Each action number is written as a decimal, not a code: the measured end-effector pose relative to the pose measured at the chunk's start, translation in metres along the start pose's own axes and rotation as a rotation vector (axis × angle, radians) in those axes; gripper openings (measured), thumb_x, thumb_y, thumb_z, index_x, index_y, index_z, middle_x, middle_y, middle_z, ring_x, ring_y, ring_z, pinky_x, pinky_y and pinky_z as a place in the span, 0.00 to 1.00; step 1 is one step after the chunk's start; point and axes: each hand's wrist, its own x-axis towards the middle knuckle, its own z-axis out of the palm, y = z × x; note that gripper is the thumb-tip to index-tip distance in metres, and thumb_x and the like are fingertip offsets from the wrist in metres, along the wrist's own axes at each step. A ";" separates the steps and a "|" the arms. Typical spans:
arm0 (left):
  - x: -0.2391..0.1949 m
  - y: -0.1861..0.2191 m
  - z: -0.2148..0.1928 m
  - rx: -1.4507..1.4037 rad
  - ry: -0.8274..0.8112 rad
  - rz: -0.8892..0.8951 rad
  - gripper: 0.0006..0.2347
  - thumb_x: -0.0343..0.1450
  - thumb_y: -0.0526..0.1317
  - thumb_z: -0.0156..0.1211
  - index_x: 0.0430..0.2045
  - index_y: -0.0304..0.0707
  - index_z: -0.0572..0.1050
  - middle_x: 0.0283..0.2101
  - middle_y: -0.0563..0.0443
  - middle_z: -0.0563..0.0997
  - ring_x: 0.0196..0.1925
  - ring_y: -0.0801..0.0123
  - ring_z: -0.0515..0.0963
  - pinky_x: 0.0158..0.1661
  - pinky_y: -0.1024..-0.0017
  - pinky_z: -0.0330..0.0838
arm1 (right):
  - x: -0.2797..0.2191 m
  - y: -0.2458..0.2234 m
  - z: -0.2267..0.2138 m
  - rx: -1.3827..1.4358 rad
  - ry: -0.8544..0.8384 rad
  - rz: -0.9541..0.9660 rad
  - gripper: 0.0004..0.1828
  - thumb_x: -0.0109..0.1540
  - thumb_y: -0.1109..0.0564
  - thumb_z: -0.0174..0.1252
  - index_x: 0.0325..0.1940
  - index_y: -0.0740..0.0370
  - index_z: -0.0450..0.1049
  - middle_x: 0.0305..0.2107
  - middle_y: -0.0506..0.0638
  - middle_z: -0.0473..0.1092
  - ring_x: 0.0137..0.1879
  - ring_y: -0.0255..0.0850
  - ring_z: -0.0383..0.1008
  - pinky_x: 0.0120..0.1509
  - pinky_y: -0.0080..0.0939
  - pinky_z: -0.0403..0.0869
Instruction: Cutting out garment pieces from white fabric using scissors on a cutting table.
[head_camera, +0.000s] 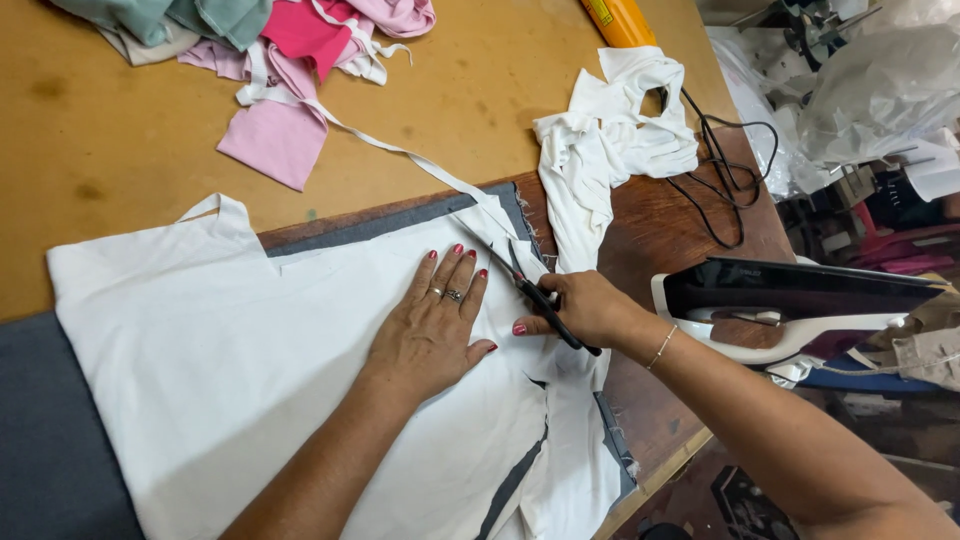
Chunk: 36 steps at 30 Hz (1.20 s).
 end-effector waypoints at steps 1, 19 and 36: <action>0.000 0.000 0.000 -0.002 0.000 0.005 0.34 0.74 0.60 0.43 0.70 0.31 0.55 0.75 0.30 0.52 0.80 0.45 0.45 0.75 0.48 0.27 | 0.002 0.000 0.000 -0.014 0.000 0.003 0.33 0.47 0.28 0.75 0.39 0.55 0.82 0.16 0.53 0.74 0.28 0.44 0.79 0.38 0.37 0.72; -0.003 0.001 0.006 0.026 0.064 0.012 0.34 0.75 0.60 0.47 0.71 0.32 0.59 0.76 0.31 0.55 0.80 0.47 0.48 0.75 0.49 0.29 | -0.039 0.006 -0.019 -0.020 0.035 0.020 0.31 0.51 0.36 0.75 0.44 0.61 0.80 0.18 0.54 0.75 0.26 0.46 0.79 0.36 0.39 0.73; 0.064 0.113 0.055 0.305 0.111 0.135 0.13 0.55 0.23 0.64 0.24 0.44 0.77 0.29 0.53 0.76 0.36 0.57 0.75 0.45 0.60 0.62 | -0.182 0.147 0.079 0.576 0.139 0.263 0.22 0.53 0.44 0.72 0.46 0.53 0.78 0.33 0.46 0.79 0.41 0.37 0.78 0.48 0.36 0.72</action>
